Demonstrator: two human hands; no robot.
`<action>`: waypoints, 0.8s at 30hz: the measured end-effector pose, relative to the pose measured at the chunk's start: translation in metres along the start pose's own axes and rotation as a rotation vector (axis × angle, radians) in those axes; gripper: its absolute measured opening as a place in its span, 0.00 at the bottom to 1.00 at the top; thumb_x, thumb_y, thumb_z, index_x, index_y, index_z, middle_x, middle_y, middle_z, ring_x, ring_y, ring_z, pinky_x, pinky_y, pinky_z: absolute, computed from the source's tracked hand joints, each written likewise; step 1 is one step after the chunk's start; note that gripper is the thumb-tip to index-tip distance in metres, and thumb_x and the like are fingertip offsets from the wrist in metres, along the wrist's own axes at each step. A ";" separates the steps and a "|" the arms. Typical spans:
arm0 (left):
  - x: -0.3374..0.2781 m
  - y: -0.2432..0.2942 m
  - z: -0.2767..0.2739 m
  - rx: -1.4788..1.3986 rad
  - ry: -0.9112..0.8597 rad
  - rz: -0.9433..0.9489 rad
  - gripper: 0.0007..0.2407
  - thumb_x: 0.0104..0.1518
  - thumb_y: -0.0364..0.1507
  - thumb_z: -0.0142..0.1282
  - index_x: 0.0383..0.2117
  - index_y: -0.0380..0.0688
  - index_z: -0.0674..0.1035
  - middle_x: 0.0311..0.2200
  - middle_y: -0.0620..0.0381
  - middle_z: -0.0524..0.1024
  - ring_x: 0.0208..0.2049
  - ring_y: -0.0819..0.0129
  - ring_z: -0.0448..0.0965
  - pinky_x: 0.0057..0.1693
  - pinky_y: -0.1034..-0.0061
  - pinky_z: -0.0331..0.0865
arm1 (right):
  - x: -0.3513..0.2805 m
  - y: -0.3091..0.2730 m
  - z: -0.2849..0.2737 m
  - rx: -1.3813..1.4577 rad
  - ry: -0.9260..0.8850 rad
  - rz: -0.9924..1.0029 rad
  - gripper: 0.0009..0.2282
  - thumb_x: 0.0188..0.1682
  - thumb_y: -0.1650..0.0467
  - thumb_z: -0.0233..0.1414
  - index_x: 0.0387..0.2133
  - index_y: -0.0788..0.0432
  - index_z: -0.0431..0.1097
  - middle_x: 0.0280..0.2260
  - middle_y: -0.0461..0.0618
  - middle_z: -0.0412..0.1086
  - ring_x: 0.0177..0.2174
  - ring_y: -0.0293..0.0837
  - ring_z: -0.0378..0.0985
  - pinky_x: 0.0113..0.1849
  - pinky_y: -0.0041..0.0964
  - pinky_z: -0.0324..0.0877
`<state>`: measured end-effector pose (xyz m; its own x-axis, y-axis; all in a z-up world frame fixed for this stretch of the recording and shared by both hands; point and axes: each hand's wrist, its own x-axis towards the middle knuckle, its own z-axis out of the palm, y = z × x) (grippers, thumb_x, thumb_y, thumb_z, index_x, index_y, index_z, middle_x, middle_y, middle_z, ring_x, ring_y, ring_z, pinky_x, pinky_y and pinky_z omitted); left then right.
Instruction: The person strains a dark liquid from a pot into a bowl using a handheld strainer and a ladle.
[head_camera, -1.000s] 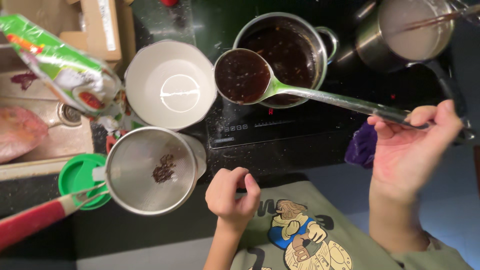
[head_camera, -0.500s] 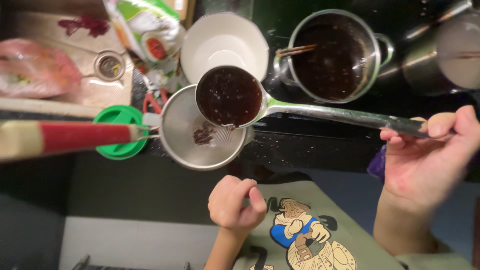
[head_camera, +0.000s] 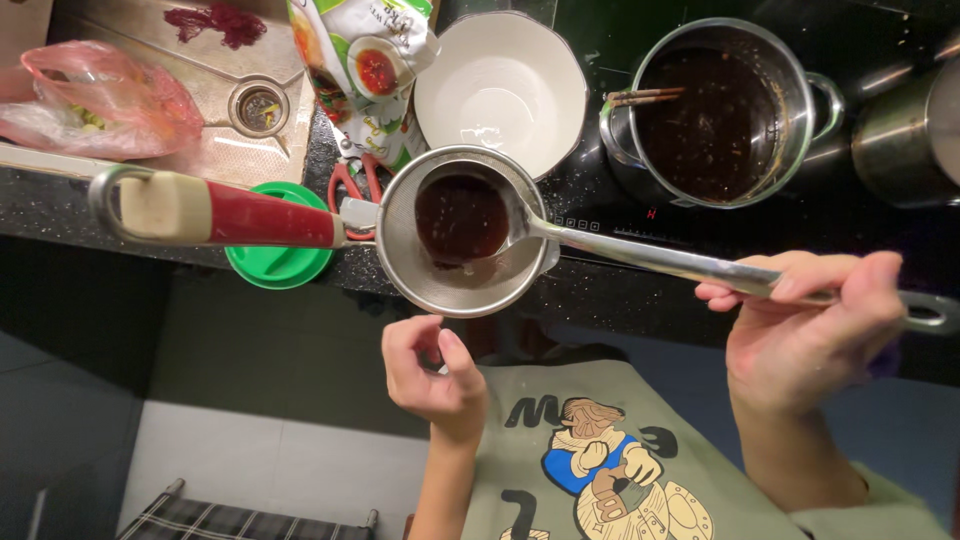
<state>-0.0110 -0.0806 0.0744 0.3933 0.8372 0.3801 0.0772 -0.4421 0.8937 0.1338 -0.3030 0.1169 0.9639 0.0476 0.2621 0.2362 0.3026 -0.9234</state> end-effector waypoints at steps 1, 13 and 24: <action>0.001 -0.002 0.001 -0.029 0.013 -0.013 0.05 0.58 0.24 0.52 0.37 0.35 0.75 0.31 0.56 0.70 0.25 0.71 0.65 0.34 0.78 0.61 | -0.001 0.001 0.001 -0.007 -0.011 -0.016 0.25 0.71 0.61 0.32 0.25 0.63 0.62 0.22 0.60 0.68 0.19 0.57 0.74 0.26 0.48 0.76; 0.004 -0.006 0.000 -0.014 -0.012 0.043 0.07 0.58 0.27 0.53 0.38 0.37 0.75 0.38 0.53 0.71 0.32 0.68 0.65 0.38 0.76 0.62 | 0.025 0.004 0.025 -0.161 -0.522 -0.863 0.28 0.62 0.56 0.29 0.17 0.58 0.63 0.13 0.48 0.68 0.11 0.48 0.78 0.16 0.42 0.74; -0.008 0.003 0.012 0.027 -0.004 0.219 0.06 0.52 0.24 0.54 0.34 0.39 0.75 0.35 0.53 0.71 0.37 0.62 0.72 0.39 0.73 0.63 | 0.000 0.028 -0.009 0.061 0.003 -0.101 0.25 0.68 0.56 0.33 0.26 0.61 0.60 0.20 0.60 0.68 0.17 0.53 0.72 0.23 0.43 0.73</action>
<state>-0.0027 -0.0923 0.0708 0.4074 0.7190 0.5631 0.0138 -0.6214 0.7834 0.1418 -0.3029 0.0884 0.9359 0.0107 0.3521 0.3245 0.3633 -0.8734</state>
